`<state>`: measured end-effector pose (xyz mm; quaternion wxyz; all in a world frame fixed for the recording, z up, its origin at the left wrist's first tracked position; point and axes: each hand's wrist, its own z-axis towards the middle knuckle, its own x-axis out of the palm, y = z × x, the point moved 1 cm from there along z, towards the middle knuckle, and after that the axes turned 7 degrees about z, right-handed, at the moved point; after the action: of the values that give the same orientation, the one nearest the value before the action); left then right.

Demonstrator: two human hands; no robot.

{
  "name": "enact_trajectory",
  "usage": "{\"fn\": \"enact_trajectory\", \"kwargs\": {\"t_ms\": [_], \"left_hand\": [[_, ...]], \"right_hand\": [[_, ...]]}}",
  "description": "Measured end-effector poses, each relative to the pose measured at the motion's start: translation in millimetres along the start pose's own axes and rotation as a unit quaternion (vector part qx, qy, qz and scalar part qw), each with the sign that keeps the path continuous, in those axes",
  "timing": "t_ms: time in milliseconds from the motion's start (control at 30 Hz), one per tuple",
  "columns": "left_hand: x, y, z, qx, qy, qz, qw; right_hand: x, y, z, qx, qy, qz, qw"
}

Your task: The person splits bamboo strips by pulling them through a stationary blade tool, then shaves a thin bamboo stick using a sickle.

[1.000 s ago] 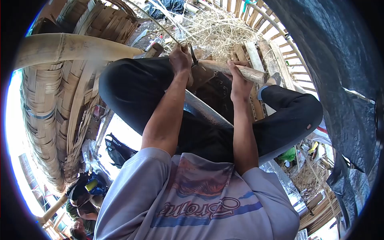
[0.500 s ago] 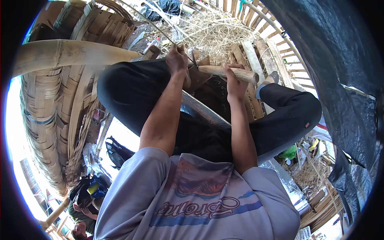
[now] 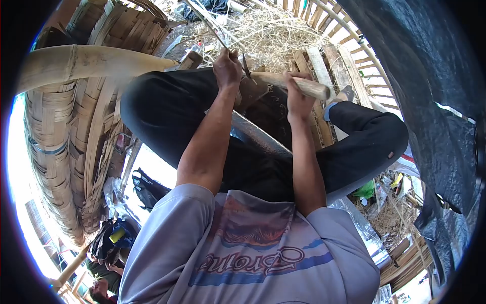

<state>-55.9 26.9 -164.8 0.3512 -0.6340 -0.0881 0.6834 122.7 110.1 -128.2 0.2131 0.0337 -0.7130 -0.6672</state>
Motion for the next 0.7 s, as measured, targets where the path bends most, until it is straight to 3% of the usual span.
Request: {"fn": "enact_trajectory", "kwargs": {"t_ms": [133,200,267,333,367,467,567,600,700], "left_hand": [[2,4,4,-0.009,-0.012,-0.002,1.000],[6,3,4,0.008,-0.003,0.010,1.000],[4,2,0,0.023,-0.010,0.025,0.999],[0,-5,0,0.022,-0.007,0.018,1.000],[-4,-8,-1,-0.010,-0.009,0.012,1.000],[0,-5,3,-0.002,-0.008,-0.013,1.000],[-1,-8,2,0.016,-0.005,0.006,1.000],[-1,-7,0,0.026,-0.004,0.005,1.000],[-7,-7,-3,0.008,-0.013,0.007,1.000]], "right_hand": [[-7,-44,-3,-0.020,0.029,-0.026,0.999],[-11,-47,4,0.036,0.016,0.008,0.999],[-3,-23,3,0.027,-0.013,0.081,0.996],[-2,-14,4,-0.047,0.002,-0.035,0.998],[-3,-33,0,0.001,0.013,-0.008,1.000],[-14,-74,-1,-0.004,0.035,-0.086,0.996],[-11,-46,5,0.051,0.008,0.017,0.999],[-7,-28,4,0.031,-0.026,-0.015,0.999],[-6,-26,-2,0.002,-0.007,-0.002,1.000]]}}
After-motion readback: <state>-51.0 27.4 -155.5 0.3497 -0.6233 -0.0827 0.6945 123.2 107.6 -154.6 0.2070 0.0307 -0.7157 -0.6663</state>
